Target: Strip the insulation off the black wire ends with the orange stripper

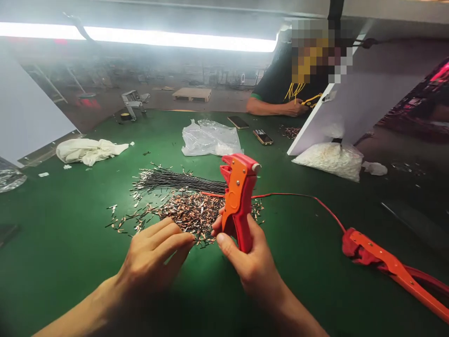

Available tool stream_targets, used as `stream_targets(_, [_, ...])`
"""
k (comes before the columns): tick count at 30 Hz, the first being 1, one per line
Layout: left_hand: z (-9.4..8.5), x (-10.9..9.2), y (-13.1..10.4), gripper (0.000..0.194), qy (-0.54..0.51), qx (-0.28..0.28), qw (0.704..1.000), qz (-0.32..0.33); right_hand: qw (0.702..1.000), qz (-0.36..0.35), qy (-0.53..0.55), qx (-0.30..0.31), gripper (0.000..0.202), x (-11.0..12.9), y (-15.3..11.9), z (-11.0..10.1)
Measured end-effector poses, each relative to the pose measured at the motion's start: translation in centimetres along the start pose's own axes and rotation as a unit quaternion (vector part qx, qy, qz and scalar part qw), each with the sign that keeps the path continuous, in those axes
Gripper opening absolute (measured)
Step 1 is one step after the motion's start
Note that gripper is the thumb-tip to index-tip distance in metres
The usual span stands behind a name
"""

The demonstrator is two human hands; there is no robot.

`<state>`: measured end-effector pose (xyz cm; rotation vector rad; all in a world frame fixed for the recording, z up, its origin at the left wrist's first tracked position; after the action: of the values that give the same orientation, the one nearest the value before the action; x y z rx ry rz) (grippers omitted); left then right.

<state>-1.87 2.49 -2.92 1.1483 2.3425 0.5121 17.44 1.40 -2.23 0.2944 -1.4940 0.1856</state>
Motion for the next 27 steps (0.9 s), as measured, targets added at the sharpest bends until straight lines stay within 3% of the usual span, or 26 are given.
stream_targets(8, [0.40,-0.46,0.20,0.018,0.024,0.001,1.000,0.011,0.996,0.012,-0.066,0.063,0.011,0.33,-0.67,0.61])
stream_targets(17, [-0.22,-0.60,0.21,0.018,0.050,-0.032,0.998,-0.005,0.996,-0.060,-0.068,-0.003,0.057,0.14,-0.36,0.44])
stream_targets(22, [-0.28,-0.67,-0.07,0.021,0.045,-0.046,0.998,-0.024,0.958,-0.129,-0.250,0.051,0.038,0.11,-0.55,0.21])
stream_targets(27, [-0.28,-0.81,-0.10,0.021,0.063,-0.054,0.996,-0.018,0.925,-0.152,-0.347,0.027,0.024,0.06,-0.39,-0.04])
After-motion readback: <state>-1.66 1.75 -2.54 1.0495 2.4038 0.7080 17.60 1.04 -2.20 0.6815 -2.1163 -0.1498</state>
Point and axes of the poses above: each hand's wrist, its own y-axis towards the middle knuckle, its own z-axis out of the palm, x = y × z, the point moved 1 cm from there along y, towards the middle knuckle, and after that the axes turned 12 degrees about x, right-handed, at the moved point
